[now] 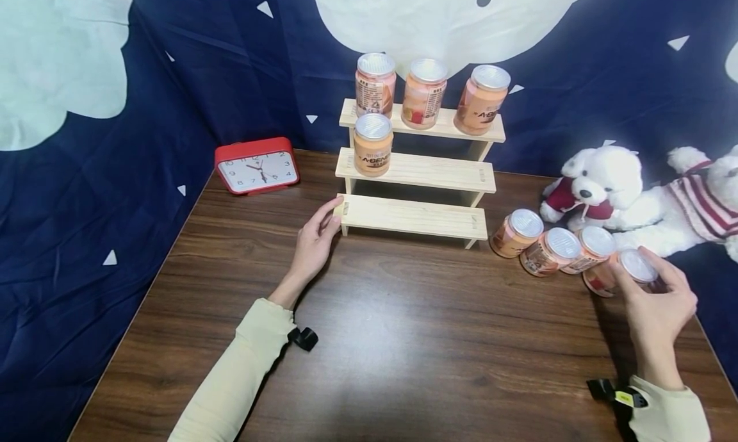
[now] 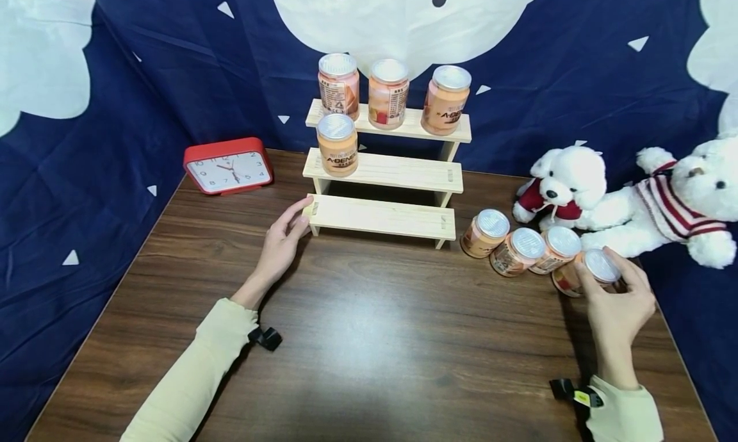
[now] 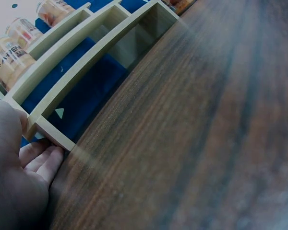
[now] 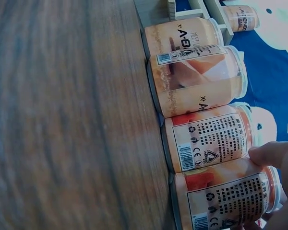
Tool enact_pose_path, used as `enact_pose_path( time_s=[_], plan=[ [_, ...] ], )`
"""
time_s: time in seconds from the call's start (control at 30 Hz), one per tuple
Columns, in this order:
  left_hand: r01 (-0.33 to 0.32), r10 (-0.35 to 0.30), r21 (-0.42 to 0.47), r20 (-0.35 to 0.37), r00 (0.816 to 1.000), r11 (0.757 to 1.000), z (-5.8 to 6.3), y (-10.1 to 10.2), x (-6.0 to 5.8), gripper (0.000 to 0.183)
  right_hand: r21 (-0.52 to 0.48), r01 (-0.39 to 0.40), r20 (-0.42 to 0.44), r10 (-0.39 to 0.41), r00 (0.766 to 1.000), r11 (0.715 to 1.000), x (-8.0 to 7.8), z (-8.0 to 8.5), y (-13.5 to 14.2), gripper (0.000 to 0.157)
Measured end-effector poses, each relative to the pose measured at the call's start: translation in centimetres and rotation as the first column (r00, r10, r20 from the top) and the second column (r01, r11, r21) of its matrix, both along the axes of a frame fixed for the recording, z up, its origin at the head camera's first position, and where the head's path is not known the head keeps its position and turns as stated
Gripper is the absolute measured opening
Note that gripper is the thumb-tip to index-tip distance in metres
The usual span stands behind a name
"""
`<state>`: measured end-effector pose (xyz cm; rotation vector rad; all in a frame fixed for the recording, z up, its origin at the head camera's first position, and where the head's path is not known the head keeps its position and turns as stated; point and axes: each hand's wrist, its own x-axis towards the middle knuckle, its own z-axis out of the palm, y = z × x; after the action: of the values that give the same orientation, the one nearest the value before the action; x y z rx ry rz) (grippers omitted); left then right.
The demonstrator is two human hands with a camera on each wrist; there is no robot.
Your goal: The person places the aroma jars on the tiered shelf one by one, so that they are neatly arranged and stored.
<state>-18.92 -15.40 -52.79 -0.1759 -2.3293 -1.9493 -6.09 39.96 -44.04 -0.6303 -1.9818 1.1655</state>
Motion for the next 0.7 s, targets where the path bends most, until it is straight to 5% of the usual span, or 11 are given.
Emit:
enact_pose_path(
  time_s=[0.27,0.7],
  plan=[
    [0.023,-0.023,0.017,0.012,1.000,1.000,-1.2,-0.5,-0.6,0.041,0.034,0.002,-0.023,-0.001,1.000,0.999,0.0,-0.5,0.8,0.045],
    [0.019,-0.019,0.011,0.025,1.000,1.000,-1.4,-0.5,-0.7,0.041,0.009,-0.001,-0.115,0.002,0.993,1.000,0.6,2.1,0.0,0.035]
  ],
)
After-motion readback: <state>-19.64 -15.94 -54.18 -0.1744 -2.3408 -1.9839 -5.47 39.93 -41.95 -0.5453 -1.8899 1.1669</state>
